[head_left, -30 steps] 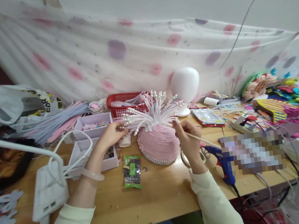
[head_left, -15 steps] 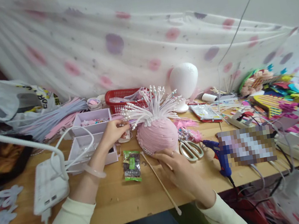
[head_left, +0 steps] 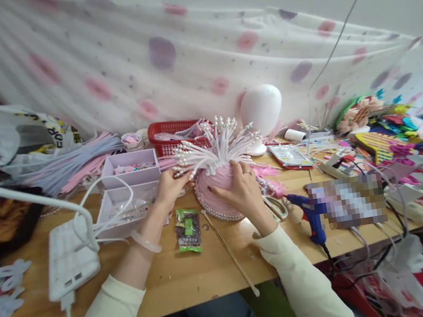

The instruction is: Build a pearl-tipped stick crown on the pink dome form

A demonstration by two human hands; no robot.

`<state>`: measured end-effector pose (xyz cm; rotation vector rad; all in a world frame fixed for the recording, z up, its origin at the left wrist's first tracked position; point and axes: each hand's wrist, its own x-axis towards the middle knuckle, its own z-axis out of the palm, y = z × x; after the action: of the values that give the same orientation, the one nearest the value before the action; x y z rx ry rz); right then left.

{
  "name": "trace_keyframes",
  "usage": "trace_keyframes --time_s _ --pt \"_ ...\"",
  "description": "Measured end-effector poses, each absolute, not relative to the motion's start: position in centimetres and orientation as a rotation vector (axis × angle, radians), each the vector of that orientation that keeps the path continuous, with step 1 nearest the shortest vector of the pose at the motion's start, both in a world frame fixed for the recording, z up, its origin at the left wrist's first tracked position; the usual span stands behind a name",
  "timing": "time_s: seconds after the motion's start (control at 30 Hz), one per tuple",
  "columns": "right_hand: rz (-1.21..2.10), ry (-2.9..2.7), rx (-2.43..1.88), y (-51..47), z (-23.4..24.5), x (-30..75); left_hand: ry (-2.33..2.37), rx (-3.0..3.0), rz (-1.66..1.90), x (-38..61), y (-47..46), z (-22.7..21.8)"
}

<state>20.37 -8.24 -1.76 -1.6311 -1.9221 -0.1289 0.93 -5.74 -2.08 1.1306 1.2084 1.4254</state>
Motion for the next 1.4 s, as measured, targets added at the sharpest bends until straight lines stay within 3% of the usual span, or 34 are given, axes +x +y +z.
trace_keyframes --time_s 0.4,0.5,0.6,0.87,1.03,1.23,1.4 --pt "0.056 -2.119 -1.475 -8.4 0.2 23.9 1.393 1.429 1.458 2.3 -7.0 -2.2" --pt "-0.077 -2.088 -1.405 -10.5 0.3 23.7 1.429 1.446 1.452 2.7 -7.8 -1.9" --pt "-0.279 -2.061 -1.461 -14.9 -0.8 22.5 1.434 1.442 1.456 3.0 -8.0 -2.0" --pt "0.034 -2.444 -1.682 -18.9 -5.1 19.3 1.328 1.418 1.503 3.2 -6.5 -3.5" --pt "0.141 -2.211 -1.691 -16.9 -3.8 17.9 1.298 1.417 1.521 3.3 -6.2 -3.6" --pt "-0.085 -1.659 -1.493 -13.7 -3.6 23.1 1.243 1.41 1.564 3.8 -6.2 -3.9" --pt "0.167 -1.741 -1.433 -10.0 -4.3 25.0 1.3 1.342 1.61 4.2 -6.6 -4.7"
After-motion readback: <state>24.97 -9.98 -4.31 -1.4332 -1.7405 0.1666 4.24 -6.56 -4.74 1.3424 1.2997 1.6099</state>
